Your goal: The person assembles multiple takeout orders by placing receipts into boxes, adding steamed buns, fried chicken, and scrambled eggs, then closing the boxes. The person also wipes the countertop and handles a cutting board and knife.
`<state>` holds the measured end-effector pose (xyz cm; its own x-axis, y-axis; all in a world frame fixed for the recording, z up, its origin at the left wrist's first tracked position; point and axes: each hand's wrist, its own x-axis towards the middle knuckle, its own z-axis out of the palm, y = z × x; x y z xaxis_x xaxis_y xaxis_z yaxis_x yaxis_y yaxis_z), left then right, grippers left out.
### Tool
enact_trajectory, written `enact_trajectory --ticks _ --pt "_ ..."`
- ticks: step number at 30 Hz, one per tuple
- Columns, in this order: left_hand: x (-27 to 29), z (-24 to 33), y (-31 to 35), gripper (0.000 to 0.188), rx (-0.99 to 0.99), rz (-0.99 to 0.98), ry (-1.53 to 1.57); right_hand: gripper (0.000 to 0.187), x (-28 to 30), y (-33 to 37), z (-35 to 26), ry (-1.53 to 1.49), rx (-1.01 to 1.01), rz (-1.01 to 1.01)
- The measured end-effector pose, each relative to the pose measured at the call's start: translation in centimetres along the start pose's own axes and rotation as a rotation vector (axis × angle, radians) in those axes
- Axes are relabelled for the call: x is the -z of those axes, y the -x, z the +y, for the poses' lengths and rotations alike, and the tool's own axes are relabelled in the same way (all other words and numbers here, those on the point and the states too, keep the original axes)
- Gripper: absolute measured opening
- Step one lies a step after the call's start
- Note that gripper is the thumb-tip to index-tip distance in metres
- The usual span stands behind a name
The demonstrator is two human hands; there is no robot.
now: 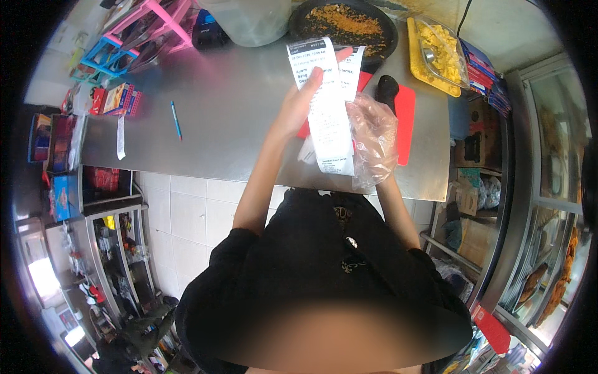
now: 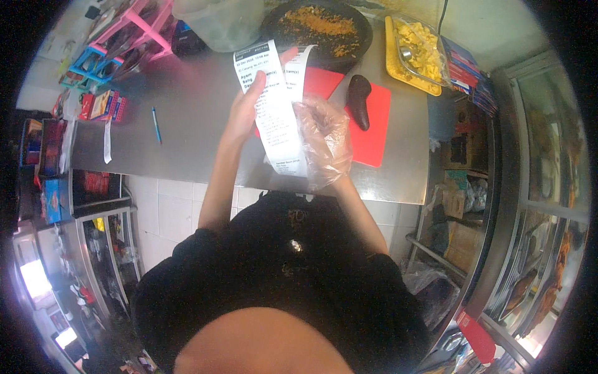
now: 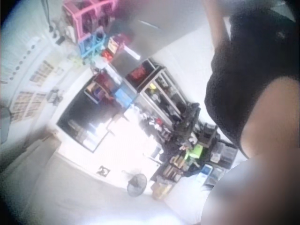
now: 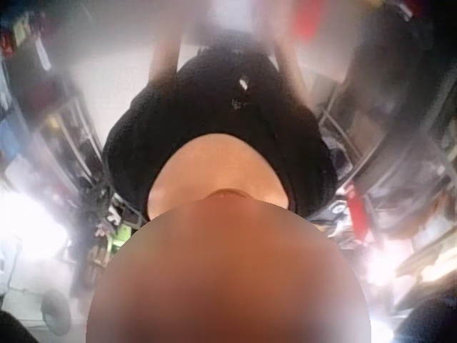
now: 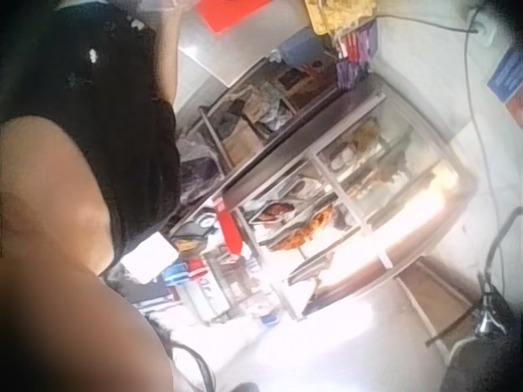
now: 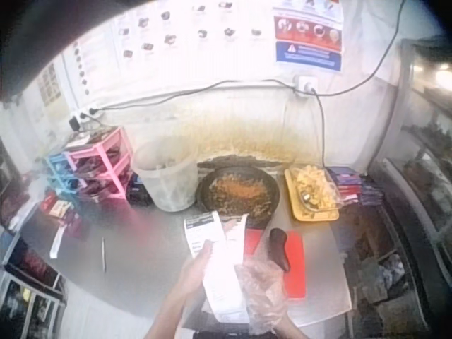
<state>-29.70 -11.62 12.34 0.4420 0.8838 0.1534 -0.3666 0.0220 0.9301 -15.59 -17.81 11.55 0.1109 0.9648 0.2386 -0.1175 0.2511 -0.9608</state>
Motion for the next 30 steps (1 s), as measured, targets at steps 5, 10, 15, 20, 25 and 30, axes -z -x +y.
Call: enact_trajectory --ticks 5,10,15,20,25,30 --pt "-1.1 -1.0 -0.9 0.042 -0.016 0.303 -0.084 0.025 -0.4 0.7 -1.5 0.171 -0.087 0.051" --pt "-1.2 -1.0 -1.3 0.047 0.15 0.455 0.253 0.029 -1.1 0.9 -1.6 0.377 -0.082 0.034" --pt "0.0 -0.1 -0.9 0.051 0.18 0.079 0.589 0.029 -1.5 1.4 -0.5 0.373 -0.067 -0.003" --pt "3.1 2.5 -0.3 0.036 -0.035 0.16 0.425 0.03 1.2 1.7 0.4 0.718 -0.081 0.057" --pt "3.9 2.8 0.8 0.027 0.104 0.201 0.342 0.038 6.9 -1.6 6.1 1.411 0.072 0.428" --pt "4.9 2.3 1.1 0.021 0.106 0.127 0.312 0.038 9.4 -2.7 11.9 1.534 -0.144 0.385"
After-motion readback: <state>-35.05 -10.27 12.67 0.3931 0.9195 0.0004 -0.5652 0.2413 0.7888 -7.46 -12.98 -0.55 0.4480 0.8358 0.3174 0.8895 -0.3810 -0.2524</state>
